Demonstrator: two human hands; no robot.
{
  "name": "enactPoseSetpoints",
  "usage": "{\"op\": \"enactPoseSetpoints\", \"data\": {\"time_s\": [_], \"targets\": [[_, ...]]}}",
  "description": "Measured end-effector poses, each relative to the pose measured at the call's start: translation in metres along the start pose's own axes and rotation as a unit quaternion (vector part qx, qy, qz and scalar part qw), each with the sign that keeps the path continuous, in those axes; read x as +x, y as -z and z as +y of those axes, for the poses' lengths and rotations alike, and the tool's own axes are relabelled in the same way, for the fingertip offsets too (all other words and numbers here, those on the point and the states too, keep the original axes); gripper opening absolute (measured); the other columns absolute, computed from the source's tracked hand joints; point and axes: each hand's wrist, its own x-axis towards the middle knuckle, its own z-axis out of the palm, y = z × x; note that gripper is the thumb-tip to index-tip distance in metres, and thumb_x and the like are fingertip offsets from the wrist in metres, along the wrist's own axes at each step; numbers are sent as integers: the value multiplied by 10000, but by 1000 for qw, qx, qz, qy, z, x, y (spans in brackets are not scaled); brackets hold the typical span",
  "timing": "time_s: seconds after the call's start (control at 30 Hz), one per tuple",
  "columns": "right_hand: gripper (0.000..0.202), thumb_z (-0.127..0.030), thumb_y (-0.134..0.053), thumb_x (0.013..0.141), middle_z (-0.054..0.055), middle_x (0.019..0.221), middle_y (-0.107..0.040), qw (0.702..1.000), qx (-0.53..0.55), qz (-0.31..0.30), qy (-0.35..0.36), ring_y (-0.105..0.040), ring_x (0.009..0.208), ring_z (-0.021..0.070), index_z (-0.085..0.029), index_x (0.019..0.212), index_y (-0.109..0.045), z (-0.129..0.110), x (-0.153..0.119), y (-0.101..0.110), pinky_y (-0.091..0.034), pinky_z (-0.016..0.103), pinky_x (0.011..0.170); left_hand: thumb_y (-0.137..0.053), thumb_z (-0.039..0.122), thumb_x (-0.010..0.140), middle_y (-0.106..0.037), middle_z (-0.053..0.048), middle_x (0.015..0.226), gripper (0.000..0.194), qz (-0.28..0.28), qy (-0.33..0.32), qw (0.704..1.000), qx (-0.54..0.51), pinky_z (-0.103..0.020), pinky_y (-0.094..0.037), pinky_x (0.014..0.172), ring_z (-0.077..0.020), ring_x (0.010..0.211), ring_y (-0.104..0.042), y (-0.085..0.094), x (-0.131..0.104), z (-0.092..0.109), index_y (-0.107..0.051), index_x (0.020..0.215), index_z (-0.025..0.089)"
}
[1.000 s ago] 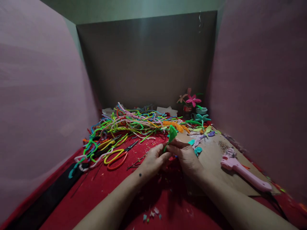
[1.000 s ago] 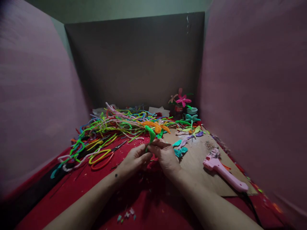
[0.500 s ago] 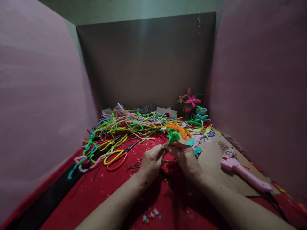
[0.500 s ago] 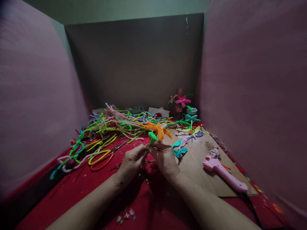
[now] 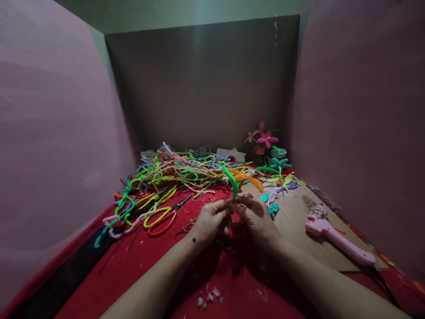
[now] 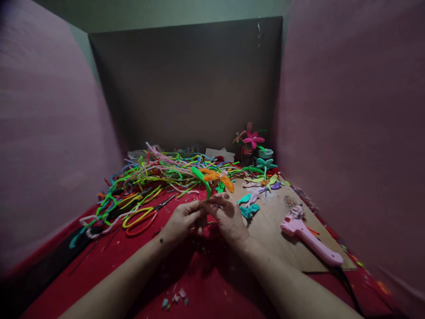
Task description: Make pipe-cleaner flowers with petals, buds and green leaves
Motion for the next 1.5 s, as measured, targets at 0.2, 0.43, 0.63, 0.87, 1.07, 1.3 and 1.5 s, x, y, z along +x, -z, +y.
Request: {"op": "enactPoseSetpoints", "data": {"time_s": [0.2,0.43,0.63,0.87,1.07,1.3,1.5], "targets": [[178,-350,-617,715,14,709,-548,999,-18,-36,-9,-494,742,168,-186,673,-674,0,2,1,-375,308,736,-568,374,767,-583,1,493,271,-64,19,995,-68,-182,-353,407,-80,368,-508,7,-1,6,-525,667,126],[177,-337,-679,659,-16,581,-532,981,142,-78,-106,-432,541,106,-162,647,-651,3,1,-1,-347,271,576,-605,319,755,-618,-26,516,231,-130,56,971,-191,-158,-321,331,-77,314,-500,14,0,1,-590,722,91],[168,-293,-707,652,5,623,-587,969,188,-99,-127,-506,604,128,-149,734,-678,-3,-4,-1,-399,292,647,-649,336,720,-584,-11,454,253,-209,71,926,-305,-154,-277,286,-50,246,-408,14,-5,1,-619,711,85],[163,-303,-671,670,-17,593,-539,988,129,-45,-75,-475,604,119,-162,595,-635,0,-1,-1,-377,274,640,-573,330,777,-605,-9,564,221,-124,36,980,-153,-166,-357,394,-64,364,-501,8,-3,6,-580,765,109],[200,-360,-648,682,-6,623,-541,996,39,-12,-82,-445,601,121,-160,683,-671,5,1,2,-347,259,584,-521,228,774,-528,42,541,92,96,-99,977,165,-195,-373,506,-79,477,-482,-2,-4,-4,-575,727,171],[209,-362,-690,656,-32,571,-511,988,89,-24,-120,-431,546,100,-163,704,-649,3,1,0,-338,243,542,-496,306,794,-498,48,501,196,59,-53,995,60,-189,-343,414,-65,378,-446,-1,-5,5,-538,671,160],[167,-329,-643,710,-2,652,-570,982,130,-85,-111,-486,599,120,-163,715,-636,2,2,2,-371,265,597,-567,335,762,-524,42,488,234,21,5,998,-61,-154,-315,368,-40,337,-437,3,-4,14,-513,652,136]]}}
